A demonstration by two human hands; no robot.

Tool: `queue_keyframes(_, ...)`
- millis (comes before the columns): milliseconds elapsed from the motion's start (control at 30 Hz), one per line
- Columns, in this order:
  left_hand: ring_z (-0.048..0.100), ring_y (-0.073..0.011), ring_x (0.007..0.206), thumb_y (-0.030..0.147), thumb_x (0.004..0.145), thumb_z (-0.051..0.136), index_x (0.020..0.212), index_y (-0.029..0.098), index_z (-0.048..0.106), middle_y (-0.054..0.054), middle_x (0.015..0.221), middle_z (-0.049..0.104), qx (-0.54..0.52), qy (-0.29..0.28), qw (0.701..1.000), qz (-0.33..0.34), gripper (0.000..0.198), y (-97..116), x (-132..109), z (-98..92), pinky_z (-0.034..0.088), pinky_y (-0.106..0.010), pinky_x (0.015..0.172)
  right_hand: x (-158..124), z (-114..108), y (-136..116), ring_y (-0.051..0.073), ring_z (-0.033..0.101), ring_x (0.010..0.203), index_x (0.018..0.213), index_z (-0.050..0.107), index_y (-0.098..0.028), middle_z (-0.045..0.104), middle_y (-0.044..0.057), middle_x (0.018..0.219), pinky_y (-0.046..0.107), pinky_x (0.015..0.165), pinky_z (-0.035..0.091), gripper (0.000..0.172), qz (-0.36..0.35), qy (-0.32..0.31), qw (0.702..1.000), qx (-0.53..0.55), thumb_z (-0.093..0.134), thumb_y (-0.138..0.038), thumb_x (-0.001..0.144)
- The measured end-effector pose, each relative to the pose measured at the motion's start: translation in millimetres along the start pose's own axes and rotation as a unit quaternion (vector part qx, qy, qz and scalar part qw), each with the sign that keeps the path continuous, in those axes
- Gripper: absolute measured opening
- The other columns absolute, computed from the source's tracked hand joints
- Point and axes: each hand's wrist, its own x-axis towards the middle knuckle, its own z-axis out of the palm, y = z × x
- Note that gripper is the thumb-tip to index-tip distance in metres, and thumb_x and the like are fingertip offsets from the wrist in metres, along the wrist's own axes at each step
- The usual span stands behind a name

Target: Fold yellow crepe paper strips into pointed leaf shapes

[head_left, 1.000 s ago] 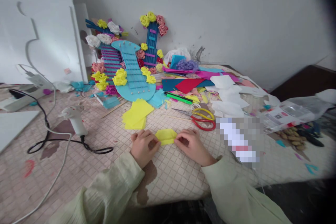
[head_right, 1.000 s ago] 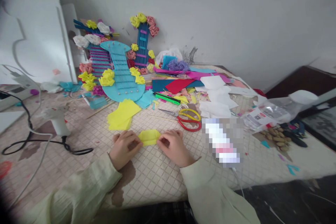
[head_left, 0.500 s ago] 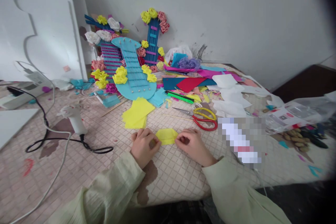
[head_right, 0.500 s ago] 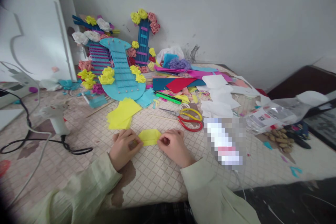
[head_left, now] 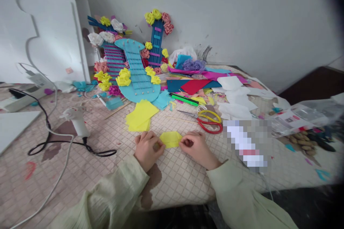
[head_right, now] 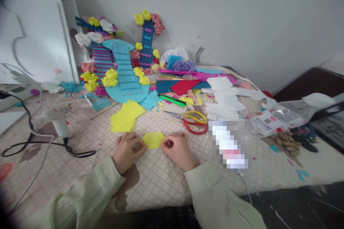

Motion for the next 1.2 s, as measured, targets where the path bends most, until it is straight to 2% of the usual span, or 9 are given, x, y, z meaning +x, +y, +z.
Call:
queue_keyframes(333,0.044,-0.0194,0.078,0.026,0.066,0.059,0.065,0.019,0.055,-0.001,0.075,0.054,-0.004,0.015,1.000,0.005,0.008,-3.6,-3.2,-2.1,0.031,-0.036,0.070,-3.4,5.3,0.9,0.013,0.049,0.061,0.056,0.051,-0.018,0.054,-0.004,0.055,0.032,0.070,0.028,0.012,-0.012,0.029,0.999,-0.012,0.058,-0.016,0.065)
queue_keyframes(500,0.044,-0.0190,0.077,0.023,0.066,0.058,0.063,0.019,0.054,-0.002,0.075,0.053,-0.012,0.022,1.000,0.017,0.007,-4.5,-4.1,-3.7,0.032,-0.036,0.071,-7.8,3.8,-2.9,0.013,0.048,0.065,0.063,0.051,-0.018,0.053,-0.003,0.062,0.033,0.073,0.027,0.009,-0.010,0.037,0.999,-0.024,0.058,-0.017,0.068)
queue_keyframes(600,0.044,-0.0188,0.076,0.022,0.066,0.058,0.062,0.019,0.054,-0.001,0.074,0.052,-0.019,0.020,1.000,0.012,0.007,-3.9,-4.2,-4.2,0.033,-0.036,0.071,-11.0,2.9,-8.0,0.015,0.048,0.074,0.070,0.052,-0.019,0.053,-0.001,0.071,0.036,0.080,0.024,0.006,-0.059,0.026,0.996,-0.056,0.054,-0.014,0.073)
queue_keyframes(733,0.044,-0.0187,0.076,0.023,0.065,0.059,0.061,0.019,0.053,-0.001,0.073,0.052,-0.025,0.020,0.999,0.002,0.008,-3.7,-3.5,-4.3,0.034,-0.035,0.070,-13.0,2.0,-14.6,0.015,0.043,0.081,0.084,0.058,-0.025,0.049,0.001,0.081,0.039,0.083,0.020,0.025,-0.149,-0.031,0.981,-0.121,0.045,-0.005,0.077)
queue_keyframes(867,0.044,-0.0190,0.076,0.024,0.064,0.060,0.062,0.018,0.054,-0.002,0.073,0.053,-0.026,0.013,1.000,-0.004,0.008,-3.5,-2.6,-4.5,0.034,-0.034,0.070,-12.5,2.2,-15.8,0.016,0.039,0.081,0.099,0.056,-0.034,0.046,0.001,0.083,0.040,0.082,0.017,0.033,-0.200,-0.081,0.964,-0.153,0.044,-0.009,0.081)
queue_keyframes(967,0.045,-0.0187,0.077,0.024,0.064,0.060,0.061,0.018,0.054,-0.002,0.073,0.053,-0.023,0.010,1.000,-0.011,0.009,-3.1,-2.5,-5.0,0.034,-0.034,0.071,-12.3,3.6,-12.1,0.017,0.037,0.084,0.101,0.056,-0.037,0.046,0.001,0.084,0.040,0.081,0.017,0.032,-0.201,-0.087,0.964,-0.151,0.047,-0.014,0.082)
queue_keyframes(1200,0.045,-0.0185,0.078,0.025,0.064,0.060,0.061,0.018,0.055,-0.001,0.074,0.054,-0.021,0.008,1.000,-0.017,0.009,-3.7,-3.2,-5.1,0.033,-0.033,0.073,-16.9,-3.8,-1.5,0.018,0.037,0.086,0.092,0.062,-0.037,0.048,0.001,0.084,0.040,0.080,0.017,0.030,-0.155,-0.044,0.981,-0.111,0.054,-0.013,0.076)
